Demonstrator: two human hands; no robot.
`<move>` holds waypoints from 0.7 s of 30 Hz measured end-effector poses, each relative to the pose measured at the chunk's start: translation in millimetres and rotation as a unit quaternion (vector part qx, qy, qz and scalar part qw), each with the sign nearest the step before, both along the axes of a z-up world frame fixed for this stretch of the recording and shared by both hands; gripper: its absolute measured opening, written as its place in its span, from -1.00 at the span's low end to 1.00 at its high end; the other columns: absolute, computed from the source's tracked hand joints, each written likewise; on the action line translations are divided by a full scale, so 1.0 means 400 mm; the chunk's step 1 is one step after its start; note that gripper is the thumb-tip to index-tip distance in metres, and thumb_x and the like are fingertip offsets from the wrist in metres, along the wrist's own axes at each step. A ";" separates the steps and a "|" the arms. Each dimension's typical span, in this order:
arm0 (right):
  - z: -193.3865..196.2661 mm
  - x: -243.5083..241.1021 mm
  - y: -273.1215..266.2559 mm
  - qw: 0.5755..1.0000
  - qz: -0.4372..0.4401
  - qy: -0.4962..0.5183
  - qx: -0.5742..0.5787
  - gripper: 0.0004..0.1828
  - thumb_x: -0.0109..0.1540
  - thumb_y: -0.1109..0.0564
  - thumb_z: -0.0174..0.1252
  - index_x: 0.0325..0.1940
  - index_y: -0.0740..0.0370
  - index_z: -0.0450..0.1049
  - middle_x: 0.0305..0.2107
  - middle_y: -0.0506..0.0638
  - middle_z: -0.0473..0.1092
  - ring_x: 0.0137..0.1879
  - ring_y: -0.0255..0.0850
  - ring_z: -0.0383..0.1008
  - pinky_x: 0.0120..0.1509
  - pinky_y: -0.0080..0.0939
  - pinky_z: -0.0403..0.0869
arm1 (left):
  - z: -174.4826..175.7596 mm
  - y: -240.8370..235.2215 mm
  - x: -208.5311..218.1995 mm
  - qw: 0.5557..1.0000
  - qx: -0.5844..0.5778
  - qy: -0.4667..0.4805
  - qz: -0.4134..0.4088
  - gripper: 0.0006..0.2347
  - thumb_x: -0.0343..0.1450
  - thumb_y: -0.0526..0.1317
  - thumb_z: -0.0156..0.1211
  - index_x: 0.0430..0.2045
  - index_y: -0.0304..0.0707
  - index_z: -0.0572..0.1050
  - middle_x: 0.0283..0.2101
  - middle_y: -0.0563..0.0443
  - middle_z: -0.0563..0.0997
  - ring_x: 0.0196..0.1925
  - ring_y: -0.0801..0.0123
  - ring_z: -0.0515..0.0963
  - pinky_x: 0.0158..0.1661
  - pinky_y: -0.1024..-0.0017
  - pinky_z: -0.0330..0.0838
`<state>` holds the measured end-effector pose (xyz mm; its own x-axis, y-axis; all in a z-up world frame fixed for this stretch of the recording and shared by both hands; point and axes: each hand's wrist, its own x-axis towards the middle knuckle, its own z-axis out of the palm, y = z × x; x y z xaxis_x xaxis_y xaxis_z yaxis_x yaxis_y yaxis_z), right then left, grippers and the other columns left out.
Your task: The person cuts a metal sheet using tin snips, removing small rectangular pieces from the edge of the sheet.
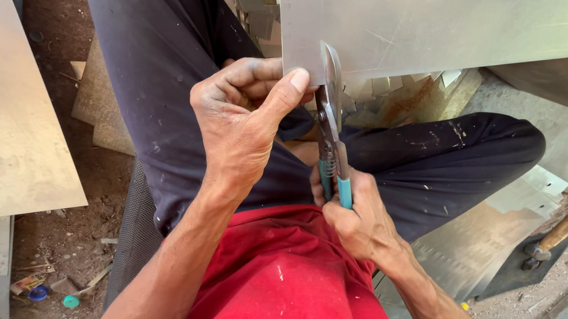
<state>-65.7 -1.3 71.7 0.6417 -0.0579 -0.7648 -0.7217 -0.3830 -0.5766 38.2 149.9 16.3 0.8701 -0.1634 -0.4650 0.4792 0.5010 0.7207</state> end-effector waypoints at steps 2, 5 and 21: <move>-0.008 0.001 -0.006 0.999 0.026 -0.011 -0.041 -0.79 -0.02 0.19 0.01 -0.37 0.35 0.40 -0.61 0.03 0.34 -0.49 -0.20 0.30 -0.36 -0.18 0.35 | 0.005 0.001 0.005 1.000 0.002 -0.002 0.000 -0.89 0.42 -0.40 0.35 -0.25 -0.50 0.60 -0.31 -0.07 0.71 -0.29 0.45 0.71 -0.17 0.53 0.64; -0.015 -0.005 -0.010 0.998 0.022 -0.040 -0.049 -0.83 0.05 0.17 0.03 -0.39 0.33 0.43 -0.68 -0.04 0.33 -0.54 -0.23 0.32 -0.38 -0.19 0.36 | -0.005 0.002 0.026 0.992 0.100 -0.071 -0.020 -0.90 0.44 -0.34 0.35 -0.33 -0.44 0.58 -0.45 0.10 0.56 -0.45 0.58 0.49 -0.38 0.60 0.38; -0.038 -0.317 -0.196 0.964 -0.256 -0.027 0.074 -0.29 -0.03 0.13 -0.06 0.23 0.32 0.30 -0.05 0.07 0.42 -0.01 -0.21 0.46 0.07 -0.19 0.57 | -0.085 -0.346 -0.054 0.982 0.050 -0.071 -0.167 -0.78 0.40 -0.16 0.38 -0.27 -0.35 0.59 -0.30 0.16 0.63 -0.29 0.59 0.60 -0.23 0.59 0.53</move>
<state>-192.6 -79.8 56.7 0.5970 -0.2702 -0.7553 -0.7618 0.1042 -0.6394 16.8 11.7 -17.8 0.8325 -0.4108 -0.3718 0.4966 0.2558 0.8294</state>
